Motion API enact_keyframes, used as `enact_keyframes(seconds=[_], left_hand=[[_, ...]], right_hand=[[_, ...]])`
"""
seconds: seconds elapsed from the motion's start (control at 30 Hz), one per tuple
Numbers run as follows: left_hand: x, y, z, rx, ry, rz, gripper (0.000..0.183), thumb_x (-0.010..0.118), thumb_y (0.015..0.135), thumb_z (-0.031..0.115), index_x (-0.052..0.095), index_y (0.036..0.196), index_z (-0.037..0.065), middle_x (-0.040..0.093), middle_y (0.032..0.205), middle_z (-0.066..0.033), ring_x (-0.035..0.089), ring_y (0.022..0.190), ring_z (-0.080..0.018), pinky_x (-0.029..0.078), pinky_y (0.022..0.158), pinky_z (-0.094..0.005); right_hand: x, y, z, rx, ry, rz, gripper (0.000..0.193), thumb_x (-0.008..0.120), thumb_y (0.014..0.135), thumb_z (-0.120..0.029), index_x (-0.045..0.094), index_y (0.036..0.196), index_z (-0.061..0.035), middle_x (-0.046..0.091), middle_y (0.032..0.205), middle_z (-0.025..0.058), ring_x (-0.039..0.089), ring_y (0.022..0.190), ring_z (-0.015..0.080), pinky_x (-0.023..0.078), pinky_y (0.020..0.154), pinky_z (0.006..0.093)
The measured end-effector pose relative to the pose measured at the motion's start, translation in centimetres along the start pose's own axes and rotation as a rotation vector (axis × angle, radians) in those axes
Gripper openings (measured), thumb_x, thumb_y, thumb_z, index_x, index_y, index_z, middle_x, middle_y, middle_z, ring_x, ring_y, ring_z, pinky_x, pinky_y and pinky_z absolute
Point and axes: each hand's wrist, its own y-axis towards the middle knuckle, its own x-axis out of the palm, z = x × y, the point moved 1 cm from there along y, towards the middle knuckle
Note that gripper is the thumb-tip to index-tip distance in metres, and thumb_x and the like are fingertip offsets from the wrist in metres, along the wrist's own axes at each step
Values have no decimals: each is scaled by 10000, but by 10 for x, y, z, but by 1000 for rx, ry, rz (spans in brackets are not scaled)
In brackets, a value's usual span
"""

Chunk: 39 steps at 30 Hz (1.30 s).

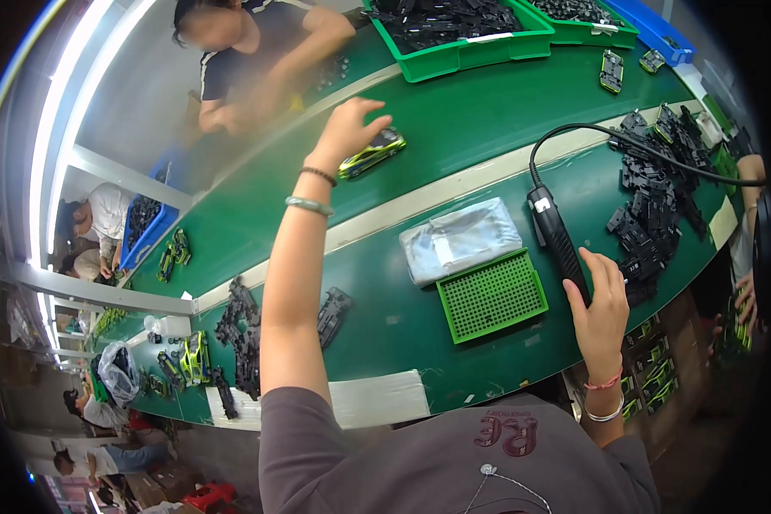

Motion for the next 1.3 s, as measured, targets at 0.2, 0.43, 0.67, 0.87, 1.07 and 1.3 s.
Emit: enact_keyframes(seconds=[0.2,0.43,0.67,0.87,1.07,1.3], left_hand=[[48,54,37,129,-26,38,313,568,813,222,612,1069,46,579,1083,-200,541,1027,-337,435,899,-390],[96,42,44,-15,166,-199,409,489,875,279,469,1279,222,331,1389,-156,356,1245,-363,316,989,-553],[3,-79,-12,-37,-32,41,449,554,840,161,455,1274,99,454,1259,-232,460,1125,-405,388,949,-392],[-58,-155,-32,-212,35,63,265,525,860,140,582,1092,26,589,1057,-182,561,974,-332,438,849,-378],[-41,-134,-22,-222,-30,79,205,534,840,137,623,972,8,612,981,-179,571,926,-342,450,815,-392],[25,-46,21,-156,222,-31,284,536,840,197,570,1049,8,607,958,-206,562,915,-376,452,811,-420]], right_hand=[[1,-35,-11,-239,435,180,214,675,710,7,507,834,-37,543,882,125,554,844,301,457,732,382],[24,-54,-17,-353,558,12,206,726,689,-102,551,788,-58,540,832,83,560,815,297,469,680,368],[34,-71,1,-257,777,185,177,597,813,-87,457,905,-29,524,906,144,539,843,284,456,759,387],[39,-63,3,-234,806,107,160,583,842,-82,430,853,-36,496,912,124,516,883,269,434,794,380],[34,-68,-2,-311,624,52,154,589,836,-157,526,765,-35,502,880,115,538,855,286,456,738,372],[34,-80,3,-249,563,89,104,582,804,-114,546,752,-31,496,877,117,535,848,293,454,731,371]])
